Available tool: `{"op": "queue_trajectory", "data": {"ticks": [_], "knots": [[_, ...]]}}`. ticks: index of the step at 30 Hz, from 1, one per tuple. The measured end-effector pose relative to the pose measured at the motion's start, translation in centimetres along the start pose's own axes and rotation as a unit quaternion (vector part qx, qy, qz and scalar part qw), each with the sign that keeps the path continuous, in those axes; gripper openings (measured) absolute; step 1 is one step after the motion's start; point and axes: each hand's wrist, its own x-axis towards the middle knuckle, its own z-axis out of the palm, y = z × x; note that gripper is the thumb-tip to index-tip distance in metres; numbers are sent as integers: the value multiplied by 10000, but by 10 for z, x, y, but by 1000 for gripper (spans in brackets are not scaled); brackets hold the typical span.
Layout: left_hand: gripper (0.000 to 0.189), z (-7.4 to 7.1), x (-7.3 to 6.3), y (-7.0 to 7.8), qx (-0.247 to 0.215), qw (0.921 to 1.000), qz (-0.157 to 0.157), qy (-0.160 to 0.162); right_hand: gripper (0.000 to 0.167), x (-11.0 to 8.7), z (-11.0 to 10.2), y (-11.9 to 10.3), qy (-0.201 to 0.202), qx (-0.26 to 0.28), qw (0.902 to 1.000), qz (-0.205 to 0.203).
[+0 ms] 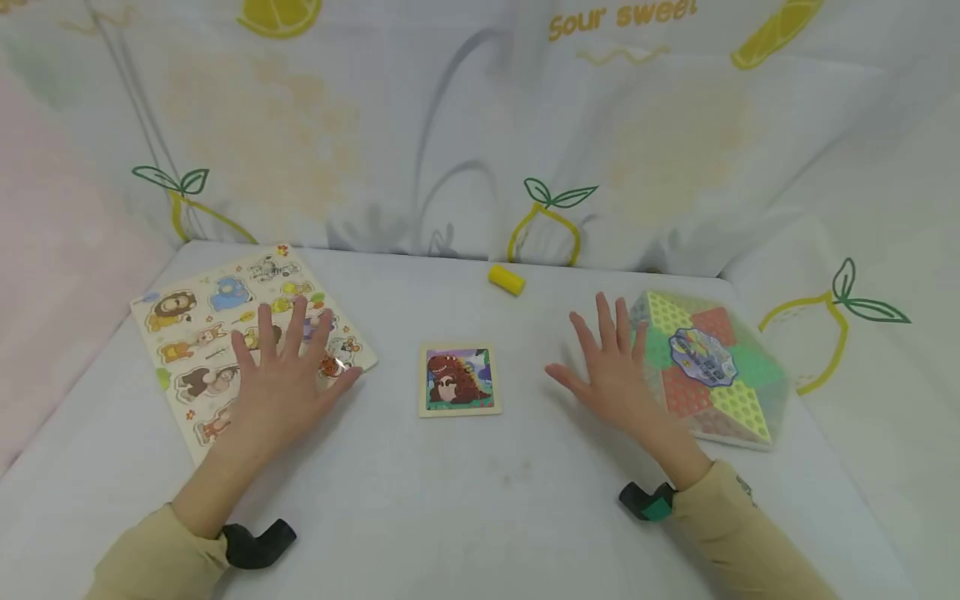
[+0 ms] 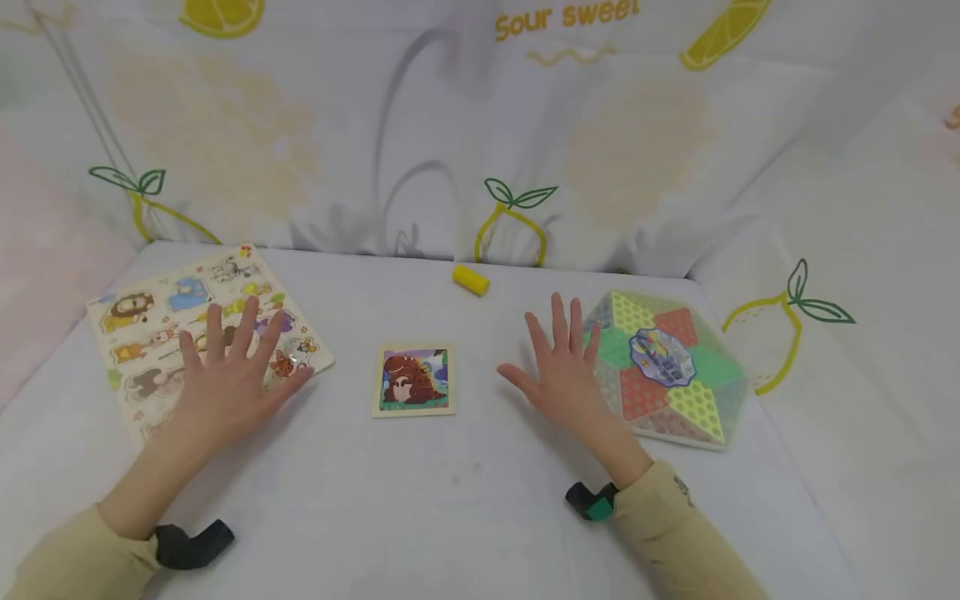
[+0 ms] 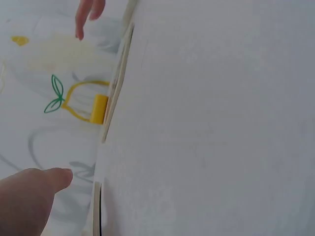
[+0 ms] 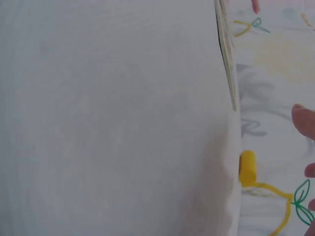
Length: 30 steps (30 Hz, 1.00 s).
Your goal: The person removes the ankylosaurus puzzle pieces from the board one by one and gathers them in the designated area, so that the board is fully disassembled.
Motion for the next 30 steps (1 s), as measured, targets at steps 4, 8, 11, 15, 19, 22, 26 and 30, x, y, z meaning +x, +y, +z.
{"op": "queue_trajectory", "data": {"ticks": [4, 8, 11, 15, 19, 22, 26, 30], "knots": [[82, 4, -1, 9, -2, 9997, 245, 62, 68, 6, 10, -9, 566, 898, 9922, -656], [77, 7, -4, 24, -123, 9983, 574, -4, 55, 12, 20, -23, 609, 1719, 9779, -1026], [71, 11, -6, 37, -607, 9938, 909, -208, 50, 18, 27, -35, 369, 2160, 9708, -979], [66, 18, -13, 53, -1553, 9740, 1450, -785, 44, 30, 40, -52, 46, 2516, 9641, -845], [63, 25, -19, 63, -2091, 9495, 1918, -1342, 35, 42, 52, -71, -268, 2466, 9641, -943], [59, 29, -21, 65, -2067, 9427, 2165, -1472, 30, 49, 59, -85, -493, 2097, 9715, -989], [57, 29, -23, 63, -1895, 9446, 2294, -1383, 28, 57, 66, -96, -685, 1671, 9791, -934], [57, 29, -23, 63, -1832, 9434, 2358, -1444, 28, 59, 74, -99, -713, 1571, 9810, -884]]}}
